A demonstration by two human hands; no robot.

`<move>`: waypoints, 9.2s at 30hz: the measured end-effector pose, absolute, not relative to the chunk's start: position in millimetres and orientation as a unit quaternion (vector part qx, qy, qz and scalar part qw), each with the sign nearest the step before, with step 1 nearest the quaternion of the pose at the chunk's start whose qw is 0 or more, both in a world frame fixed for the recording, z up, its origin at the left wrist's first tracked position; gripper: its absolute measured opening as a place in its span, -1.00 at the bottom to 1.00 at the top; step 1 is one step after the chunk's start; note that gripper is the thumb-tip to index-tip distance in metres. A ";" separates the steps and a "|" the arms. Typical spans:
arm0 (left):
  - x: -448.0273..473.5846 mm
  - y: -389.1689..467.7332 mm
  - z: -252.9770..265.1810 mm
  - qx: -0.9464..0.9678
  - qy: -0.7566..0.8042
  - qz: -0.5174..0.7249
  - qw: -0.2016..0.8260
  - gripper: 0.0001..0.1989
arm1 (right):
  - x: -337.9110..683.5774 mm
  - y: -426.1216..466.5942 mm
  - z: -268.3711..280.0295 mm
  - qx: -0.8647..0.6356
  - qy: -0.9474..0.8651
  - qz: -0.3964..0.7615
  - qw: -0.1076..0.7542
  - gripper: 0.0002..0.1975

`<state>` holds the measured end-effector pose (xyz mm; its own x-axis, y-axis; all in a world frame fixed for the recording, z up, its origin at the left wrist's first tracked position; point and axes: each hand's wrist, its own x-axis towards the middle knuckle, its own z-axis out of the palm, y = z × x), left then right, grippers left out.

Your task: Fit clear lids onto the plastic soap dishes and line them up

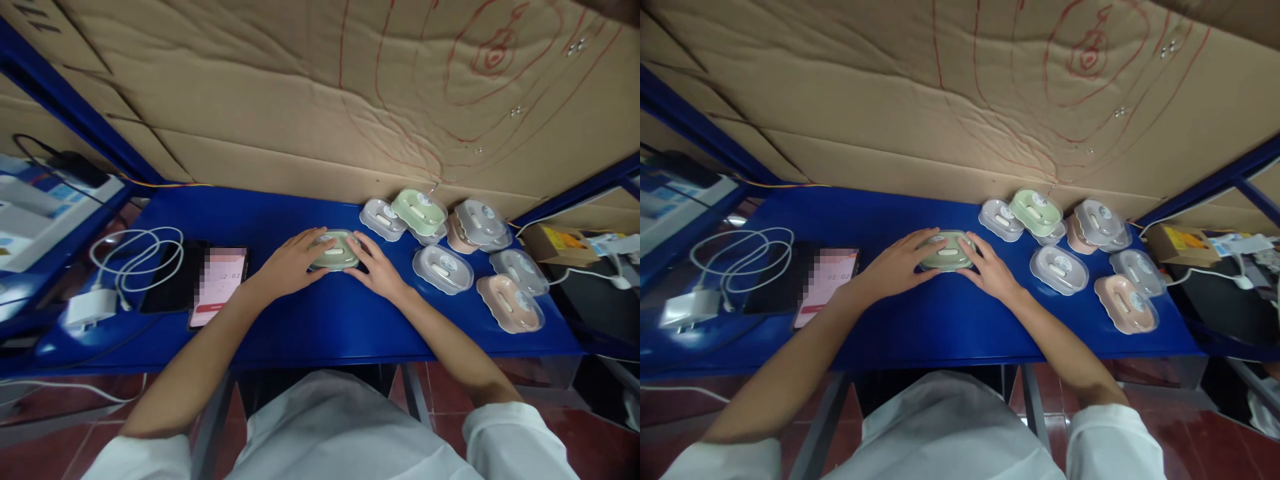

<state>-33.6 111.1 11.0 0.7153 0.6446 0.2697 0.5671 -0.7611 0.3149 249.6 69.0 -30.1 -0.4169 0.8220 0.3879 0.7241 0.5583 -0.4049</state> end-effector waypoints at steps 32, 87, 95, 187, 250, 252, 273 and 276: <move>-24.3 72.8 -3.3 0.907 0.373 0.190 -0.036 -0.70 | 244.4 62.0 -24.8 -0.420 -0.870 0.052 0.253 -0.39; -69.7 90.9 41.1 0.902 0.415 0.104 0.059 -0.72 | 240.3 65.4 11.9 -0.581 -0.758 -0.007 0.296 -0.58; -72.8 104.9 35.8 0.879 0.432 0.153 0.134 -0.70 | 224.5 50.4 22.5 -0.478 -0.868 -0.095 0.093 -0.55; -24.1 36.9 25.8 0.977 0.119 0.174 -0.024 -0.69 | 326.5 106.1 30.2 -0.731 -0.627 -0.149 0.224 -0.51; 19.6 43.1 27.6 0.921 0.263 0.280 -0.065 -0.65 | 340.9 -20.3 23.5 -0.667 -0.668 0.038 0.327 -0.57; 24.0 34.7 22.7 0.937 0.199 0.270 -0.098 -0.69 | 329.4 -4.2 27.3 -0.650 -0.674 0.045 0.349 -0.61; -2.4 56.5 24.8 0.908 0.290 0.281 -0.111 -0.76 | 297.8 31.8 35.3 -0.546 -0.806 -0.004 0.229 -0.76; -2.0 58.8 24.3 0.888 0.321 0.302 -0.133 -0.75 | 290.2 27.9 36.3 -0.540 -0.831 -0.008 0.134 -0.64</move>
<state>-2.0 58.8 24.3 0.6123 0.4900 0.6205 0.6498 -0.7589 -0.0419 290.2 27.9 36.3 -0.3805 0.8955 0.2309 0.8997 0.4162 -0.1317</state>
